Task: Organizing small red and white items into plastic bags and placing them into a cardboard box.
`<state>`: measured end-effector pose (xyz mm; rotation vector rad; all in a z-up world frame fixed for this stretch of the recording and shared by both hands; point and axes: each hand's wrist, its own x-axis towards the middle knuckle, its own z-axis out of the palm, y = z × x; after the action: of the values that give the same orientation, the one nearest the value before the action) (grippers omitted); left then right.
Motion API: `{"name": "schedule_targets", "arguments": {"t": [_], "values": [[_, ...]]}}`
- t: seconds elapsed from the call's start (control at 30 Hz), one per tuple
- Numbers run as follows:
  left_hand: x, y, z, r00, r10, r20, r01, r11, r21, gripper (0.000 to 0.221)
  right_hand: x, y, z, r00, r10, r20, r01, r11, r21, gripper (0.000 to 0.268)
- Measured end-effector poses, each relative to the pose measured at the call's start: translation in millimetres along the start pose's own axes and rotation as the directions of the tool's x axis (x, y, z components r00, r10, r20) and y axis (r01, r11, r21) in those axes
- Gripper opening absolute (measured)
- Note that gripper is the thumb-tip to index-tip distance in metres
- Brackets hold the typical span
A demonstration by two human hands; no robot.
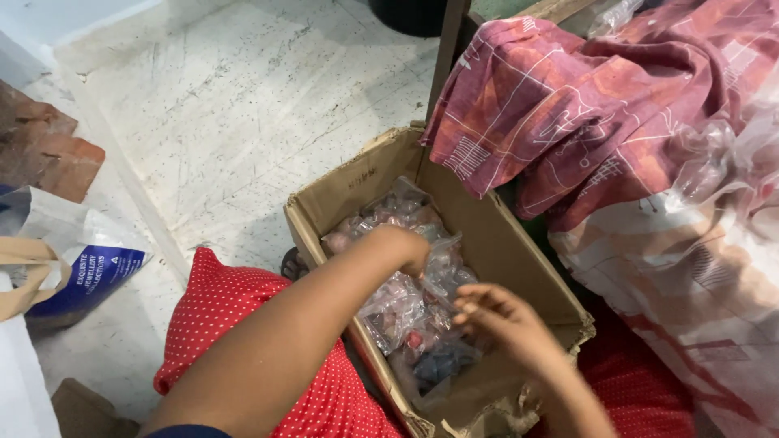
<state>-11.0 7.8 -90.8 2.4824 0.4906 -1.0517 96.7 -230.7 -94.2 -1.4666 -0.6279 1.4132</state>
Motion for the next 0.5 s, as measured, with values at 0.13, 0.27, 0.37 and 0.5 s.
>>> {"name": "schedule_targets", "arguments": {"t": [0.13, 0.27, 0.37, 0.5], "values": [[-10, 9, -6, 0.983, -0.039, -0.178, 0.059, 0.992, 0.108, 0.042, -18, -93, -95, 0.92, -0.285, -0.268, 0.194, 0.927, -0.322, 0.032], [-10, 10, -8, 0.98, -0.027, -0.197, 0.052, 0.991, 0.123, 0.04, 36, -69, -360, 0.701, -0.451, -0.552, -0.027, 0.757, -0.652, 0.027], [-12, 16, -10, 0.982, -0.036, -0.185, 0.061, 0.989, 0.133, 0.043, 27, -154, -211, 0.575, -0.739, -0.35, -0.159, 0.319, -0.934, 0.041], [-15, 21, -14, 0.984, -0.055, -0.172, 0.07, 0.994, 0.085, 0.045, -41, -182, -83, 0.558, -0.826, -0.082, -0.615, -0.345, -0.709, 0.05]]}}
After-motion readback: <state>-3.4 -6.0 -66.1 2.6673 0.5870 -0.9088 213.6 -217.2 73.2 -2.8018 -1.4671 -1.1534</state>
